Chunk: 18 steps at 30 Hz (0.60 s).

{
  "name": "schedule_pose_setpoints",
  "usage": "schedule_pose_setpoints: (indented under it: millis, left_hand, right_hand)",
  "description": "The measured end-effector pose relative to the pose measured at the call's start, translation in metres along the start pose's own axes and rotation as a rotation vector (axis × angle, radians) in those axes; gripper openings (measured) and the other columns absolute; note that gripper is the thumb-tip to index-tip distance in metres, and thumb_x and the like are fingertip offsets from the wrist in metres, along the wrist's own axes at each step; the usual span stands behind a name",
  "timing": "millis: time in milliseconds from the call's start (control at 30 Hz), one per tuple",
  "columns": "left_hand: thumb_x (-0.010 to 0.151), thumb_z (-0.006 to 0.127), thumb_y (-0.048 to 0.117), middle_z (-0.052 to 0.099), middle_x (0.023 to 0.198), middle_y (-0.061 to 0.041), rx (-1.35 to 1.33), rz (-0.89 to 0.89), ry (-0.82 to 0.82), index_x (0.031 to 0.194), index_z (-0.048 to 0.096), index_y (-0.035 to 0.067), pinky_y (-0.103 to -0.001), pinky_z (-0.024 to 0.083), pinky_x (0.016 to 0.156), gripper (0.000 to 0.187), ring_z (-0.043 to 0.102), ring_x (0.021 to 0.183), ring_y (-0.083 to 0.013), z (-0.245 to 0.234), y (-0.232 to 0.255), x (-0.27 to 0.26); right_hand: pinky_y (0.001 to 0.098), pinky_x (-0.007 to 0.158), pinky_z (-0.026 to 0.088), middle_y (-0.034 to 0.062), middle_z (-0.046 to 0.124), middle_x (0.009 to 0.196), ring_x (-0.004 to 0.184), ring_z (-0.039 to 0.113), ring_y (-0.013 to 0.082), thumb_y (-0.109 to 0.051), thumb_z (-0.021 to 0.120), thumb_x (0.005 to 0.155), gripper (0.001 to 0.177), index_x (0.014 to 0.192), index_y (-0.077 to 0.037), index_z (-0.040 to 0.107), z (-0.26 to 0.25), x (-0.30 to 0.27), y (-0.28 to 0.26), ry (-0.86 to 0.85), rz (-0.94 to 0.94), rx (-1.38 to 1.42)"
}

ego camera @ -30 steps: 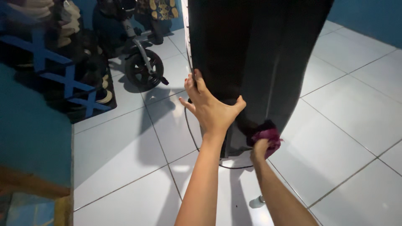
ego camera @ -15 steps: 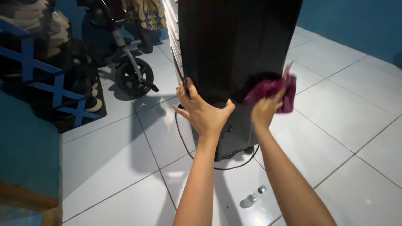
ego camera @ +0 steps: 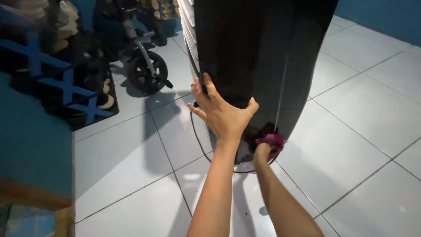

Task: The person wipes the exterior of a black portable air conditioner with a purple cloth. They clean the back, sides, and front vents of the unit, moving around it to reach different surfaces.

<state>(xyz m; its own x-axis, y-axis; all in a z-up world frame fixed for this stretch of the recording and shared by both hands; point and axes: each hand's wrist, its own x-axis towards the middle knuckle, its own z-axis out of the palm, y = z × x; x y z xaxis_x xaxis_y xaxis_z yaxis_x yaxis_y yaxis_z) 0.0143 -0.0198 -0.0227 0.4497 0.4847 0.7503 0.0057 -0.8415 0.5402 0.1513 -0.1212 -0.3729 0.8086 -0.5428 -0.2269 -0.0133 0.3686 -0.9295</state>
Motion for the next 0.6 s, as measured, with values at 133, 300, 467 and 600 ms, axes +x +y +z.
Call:
schedule_pose_setpoints:
  millis: [133, 300, 467, 600]
  left_hand:
    - [0.062, 0.087, 0.051, 0.018, 0.157, -0.029, -0.003, -0.001, -0.01, 0.16, 0.0, 0.013, -0.083, 0.014, 0.113, 0.136, 0.015, 0.153, -0.0478, 0.002, -0.002, -0.002]
    - [0.061, 0.087, 0.051, 0.017, 0.158, -0.028, 0.004, 0.011, -0.004, 0.16, 0.001, 0.013, -0.083, 0.013, 0.113, 0.137, 0.014, 0.154, -0.0471, 0.003, -0.003, -0.001]
    - [0.06, 0.088, 0.055, 0.019, 0.16, -0.024, -0.004, -0.023, -0.034, 0.161, 0.006, 0.014, -0.083, 0.012, 0.115, 0.136, 0.015, 0.155, -0.0422, 0.0, -0.005, -0.004]
    - [0.06, 0.088, 0.06, 0.019, 0.161, -0.023, 0.002, -0.007, -0.011, 0.16, 0.008, 0.014, -0.083, 0.008, 0.115, 0.137, 0.014, 0.155, -0.0414, -0.001, -0.005, -0.001]
  right_hand:
    - [0.0374, 0.07, 0.043, 0.0039, 0.057, 0.098, 0.081, 0.052, 0.0208, -0.033, 0.055, 0.093, 0.028, 0.113, -0.014, 0.059, 0.005, -0.032, 0.025, -0.062, 0.38, 0.111]
    - [0.0385, 0.053, 0.047, 0.0026, 0.061, 0.08, 0.06, 0.056, 0.0189, -0.027, 0.054, 0.092, 0.018, 0.101, -0.017, 0.066, 0.006, -0.042, 0.006, -0.245, 0.632, 0.164]
    - [0.0374, 0.052, 0.05, 0.0066, 0.066, 0.077, 0.059, 0.061, 0.02, -0.017, 0.055, 0.093, 0.013, 0.096, -0.009, 0.065, 0.023, -0.074, -0.116, -0.455, 0.596, 0.062]
    - [0.0366, 0.052, 0.052, 0.0105, 0.072, 0.084, 0.066, 0.069, 0.0221, -0.005, 0.052, 0.09, 0.017, 0.096, -0.004, 0.067, 0.031, -0.118, -0.204, -0.562, 0.393, -0.026]
